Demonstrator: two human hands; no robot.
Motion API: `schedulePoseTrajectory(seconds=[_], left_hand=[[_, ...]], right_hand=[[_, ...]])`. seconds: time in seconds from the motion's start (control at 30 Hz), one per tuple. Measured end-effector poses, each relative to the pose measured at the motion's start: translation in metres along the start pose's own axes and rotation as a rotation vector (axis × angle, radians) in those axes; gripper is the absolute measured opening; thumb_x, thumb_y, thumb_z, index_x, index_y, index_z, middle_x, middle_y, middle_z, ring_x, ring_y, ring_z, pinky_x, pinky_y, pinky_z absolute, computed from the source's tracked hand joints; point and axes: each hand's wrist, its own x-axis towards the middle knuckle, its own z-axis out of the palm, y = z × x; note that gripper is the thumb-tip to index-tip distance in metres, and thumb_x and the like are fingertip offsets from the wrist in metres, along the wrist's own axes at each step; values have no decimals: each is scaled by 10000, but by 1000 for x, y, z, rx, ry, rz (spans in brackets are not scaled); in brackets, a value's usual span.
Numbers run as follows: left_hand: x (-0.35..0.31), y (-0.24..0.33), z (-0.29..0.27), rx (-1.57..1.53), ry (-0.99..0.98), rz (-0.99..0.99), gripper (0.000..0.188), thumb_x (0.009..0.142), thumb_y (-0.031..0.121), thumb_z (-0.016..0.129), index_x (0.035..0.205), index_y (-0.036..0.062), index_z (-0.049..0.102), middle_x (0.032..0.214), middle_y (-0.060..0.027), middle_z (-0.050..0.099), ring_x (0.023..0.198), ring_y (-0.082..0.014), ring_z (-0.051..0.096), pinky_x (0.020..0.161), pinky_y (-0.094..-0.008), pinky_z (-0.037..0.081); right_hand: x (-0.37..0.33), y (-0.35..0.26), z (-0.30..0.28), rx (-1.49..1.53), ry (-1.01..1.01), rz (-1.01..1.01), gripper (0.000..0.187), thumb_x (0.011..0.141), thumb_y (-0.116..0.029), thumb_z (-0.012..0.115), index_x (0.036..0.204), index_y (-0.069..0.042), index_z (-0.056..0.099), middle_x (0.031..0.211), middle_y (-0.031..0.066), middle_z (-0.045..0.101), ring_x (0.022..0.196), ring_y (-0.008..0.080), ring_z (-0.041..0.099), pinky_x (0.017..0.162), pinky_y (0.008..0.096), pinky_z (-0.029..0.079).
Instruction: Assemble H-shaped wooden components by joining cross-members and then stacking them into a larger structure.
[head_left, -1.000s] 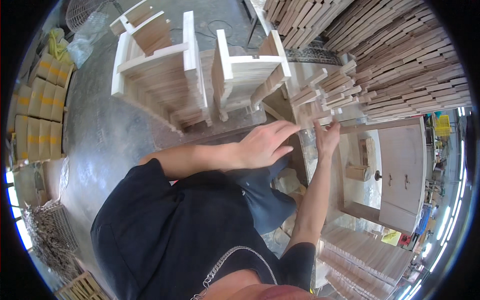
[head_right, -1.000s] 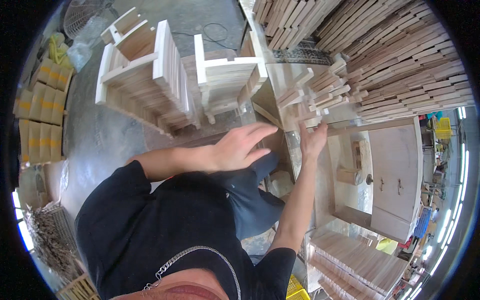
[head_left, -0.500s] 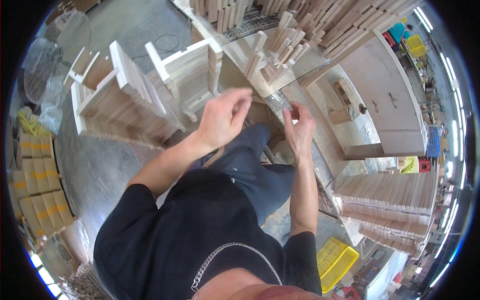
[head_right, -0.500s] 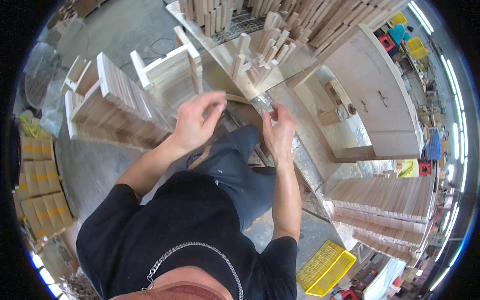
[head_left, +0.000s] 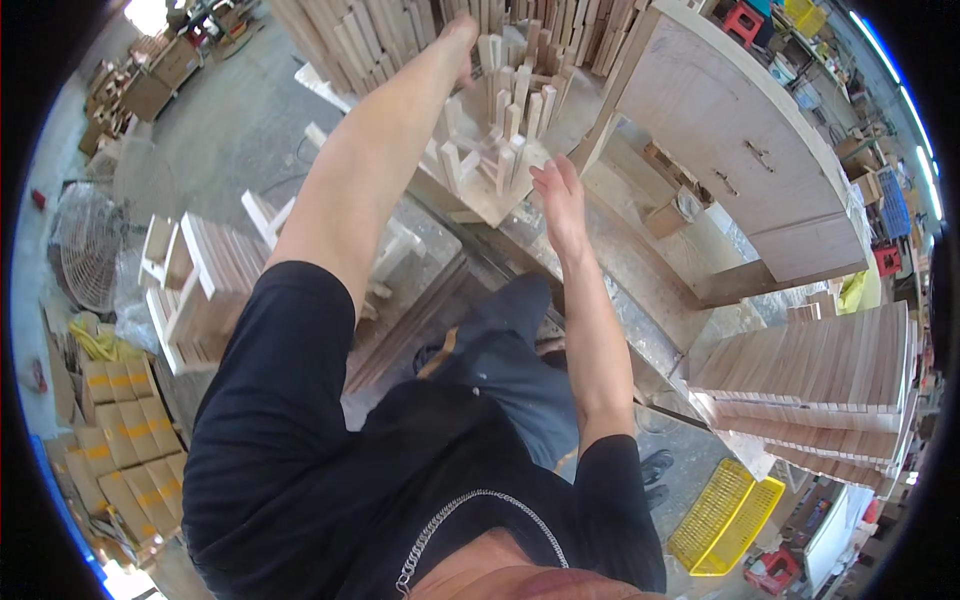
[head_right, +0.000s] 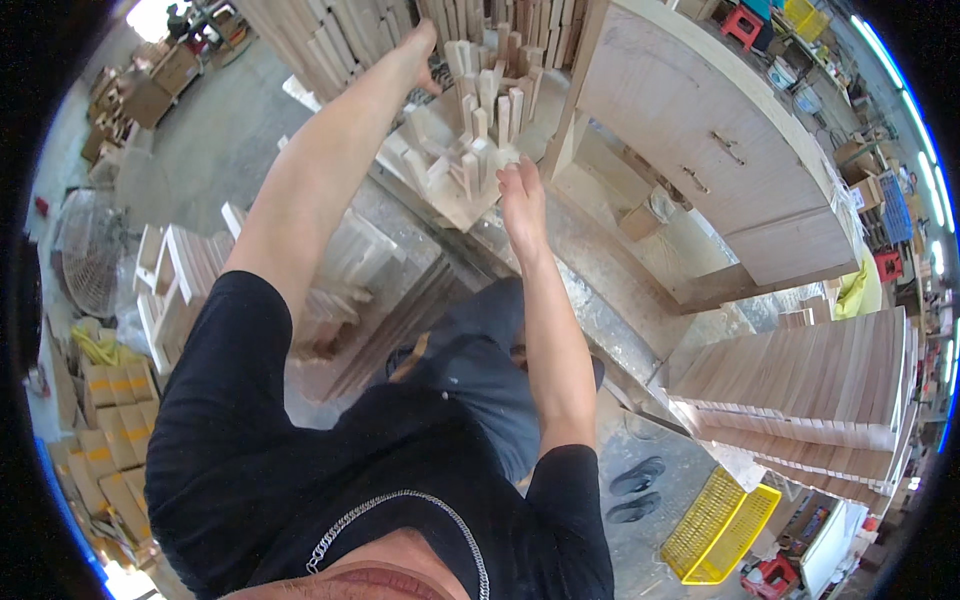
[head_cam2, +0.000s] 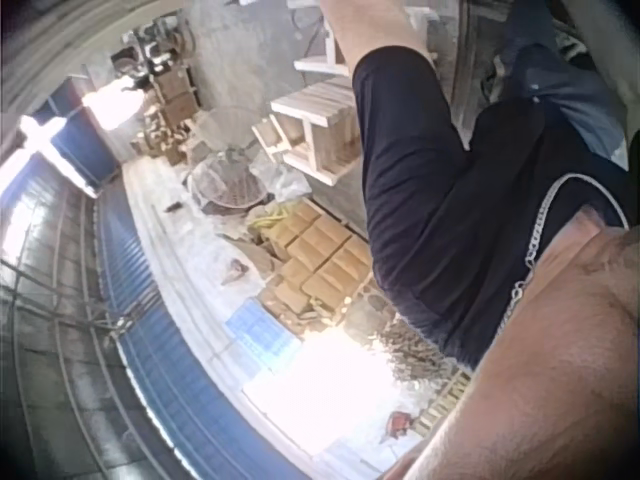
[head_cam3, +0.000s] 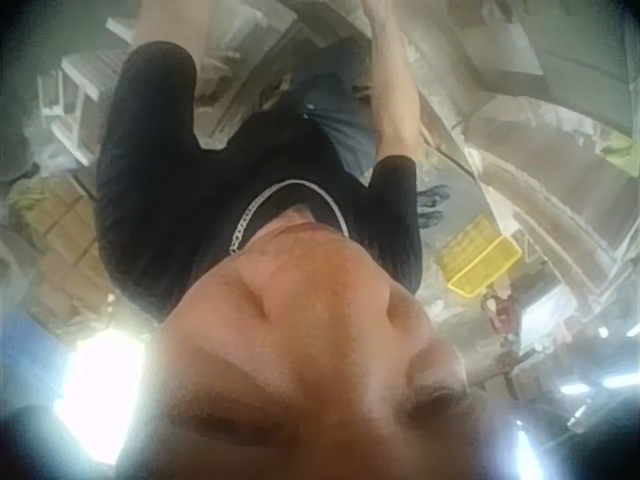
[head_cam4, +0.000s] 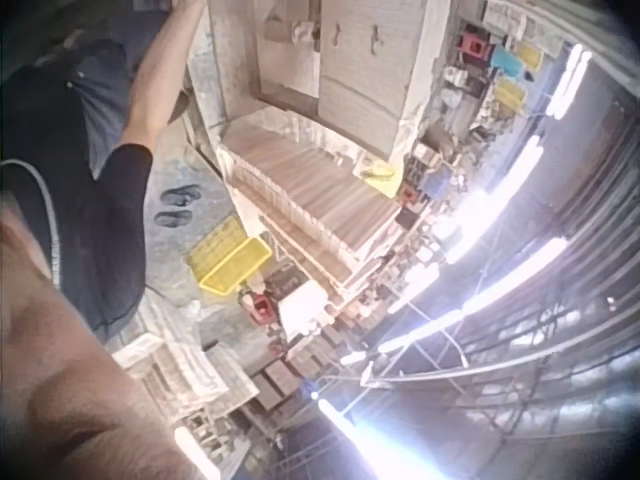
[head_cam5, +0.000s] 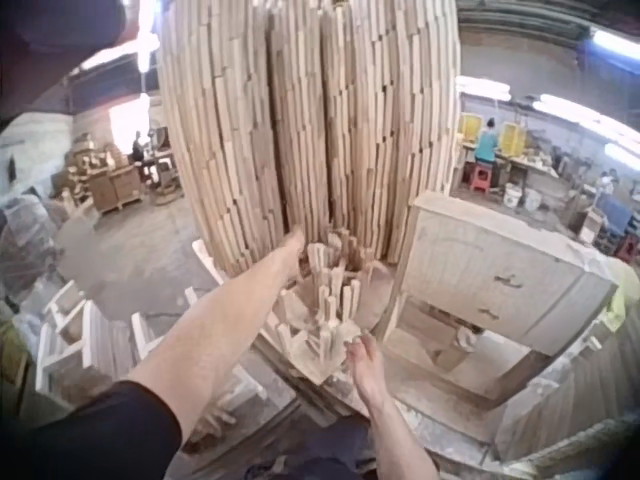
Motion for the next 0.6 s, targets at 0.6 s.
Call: schedulePoseTrajectory(seconds=[0.6], left_hand=[[75,-26,-6,-285,-311,-377,944,964,804,158,1626,148,312,1695,-172,234,1540,-411,216,1169,-742,69]], right_hand=[[138,60,25,-223,169,147,823,911,-196,661,1587,49,261,1552,270,459,1440,392,449,1195,413,340]])
